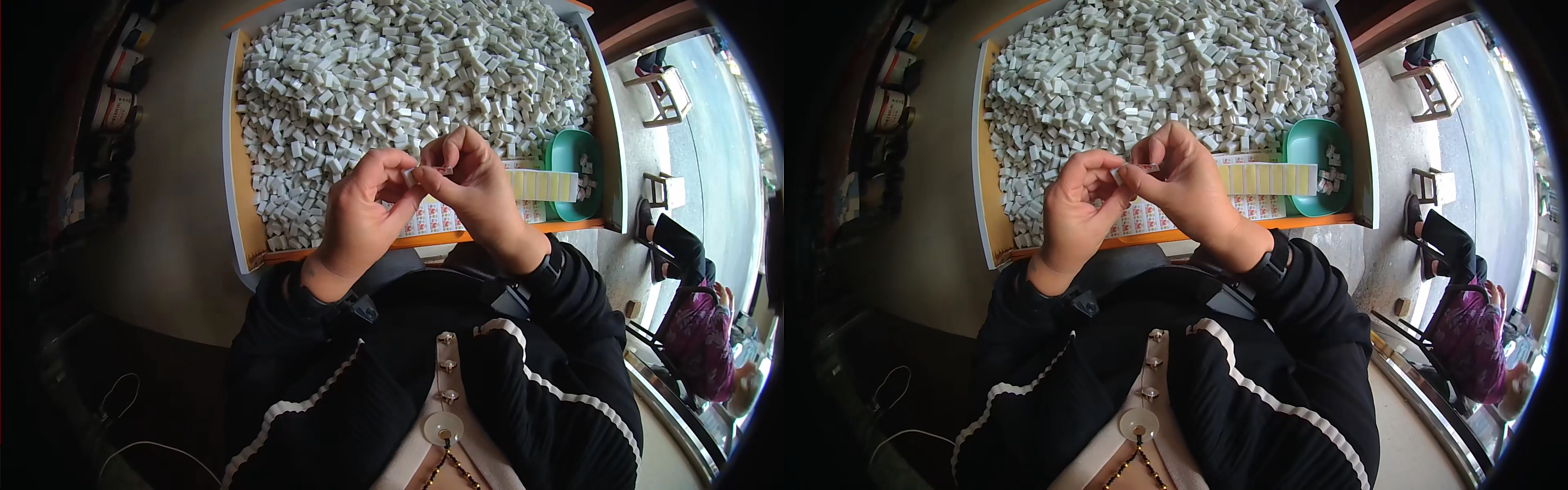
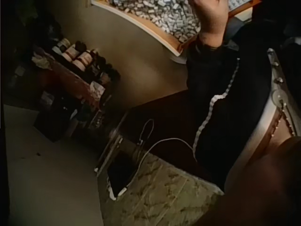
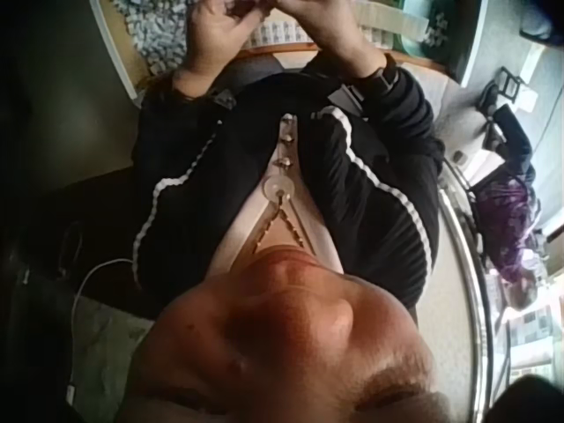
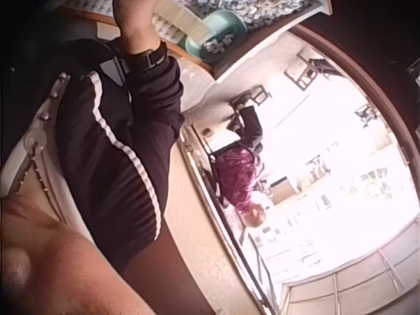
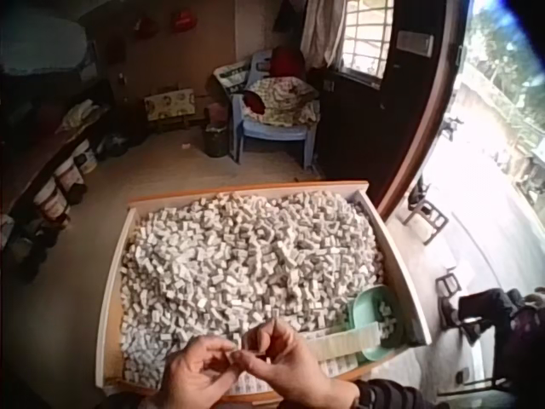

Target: Sorting small white plastic shoe components and attaching them to an adhesive template strip.

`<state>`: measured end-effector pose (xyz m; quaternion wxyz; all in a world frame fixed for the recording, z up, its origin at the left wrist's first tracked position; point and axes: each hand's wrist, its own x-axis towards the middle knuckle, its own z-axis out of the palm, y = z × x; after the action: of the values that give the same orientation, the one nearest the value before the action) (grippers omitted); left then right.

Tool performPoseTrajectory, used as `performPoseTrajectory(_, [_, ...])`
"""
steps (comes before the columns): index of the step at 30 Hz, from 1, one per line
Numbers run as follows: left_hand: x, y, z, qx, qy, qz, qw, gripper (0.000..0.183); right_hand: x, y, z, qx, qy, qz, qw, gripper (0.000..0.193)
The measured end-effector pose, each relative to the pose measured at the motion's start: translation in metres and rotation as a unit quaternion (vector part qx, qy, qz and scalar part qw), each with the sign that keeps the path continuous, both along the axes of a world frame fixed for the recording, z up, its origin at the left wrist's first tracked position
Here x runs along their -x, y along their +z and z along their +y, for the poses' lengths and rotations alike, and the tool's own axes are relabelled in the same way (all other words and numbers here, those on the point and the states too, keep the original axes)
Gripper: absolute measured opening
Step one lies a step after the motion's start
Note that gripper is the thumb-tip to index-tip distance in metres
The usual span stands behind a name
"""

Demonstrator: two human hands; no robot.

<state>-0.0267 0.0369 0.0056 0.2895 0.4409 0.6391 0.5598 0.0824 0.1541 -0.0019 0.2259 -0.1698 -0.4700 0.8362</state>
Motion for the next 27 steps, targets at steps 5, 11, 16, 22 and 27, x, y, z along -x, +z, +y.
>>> performPoseTrajectory(5, [0.008,0.005,0.002,0.001,-0.011,-0.225,0.974,0.033,-0.003,0.004,0.001,0.032,0.02,0.01,0.999,0.027])
performPoseTrajectory(11, [0.02,-0.002,0.004,0.061,-0.041,-0.451,0.89,0.026,-0.005,0.002,0.003,-0.011,0.027,0.006,1.0,0.022])
performPoseTrajectory(16, [0.018,-0.009,0.0,0.04,-0.022,-0.399,0.916,0.016,-0.005,-0.002,0.004,-0.061,0.021,-0.027,0.998,0.02])
performPoseTrajectory(22, [0.015,0.001,0.0,0.02,-0.027,-0.343,0.939,0.018,-0.006,0.001,0.005,-0.054,0.028,-0.043,0.997,0.019])
performPoseTrajectory(27, [0.017,0.007,-0.001,0.034,-0.042,-0.323,0.945,0.02,-0.007,0.004,0.004,-0.071,0.038,-0.053,0.995,0.017])
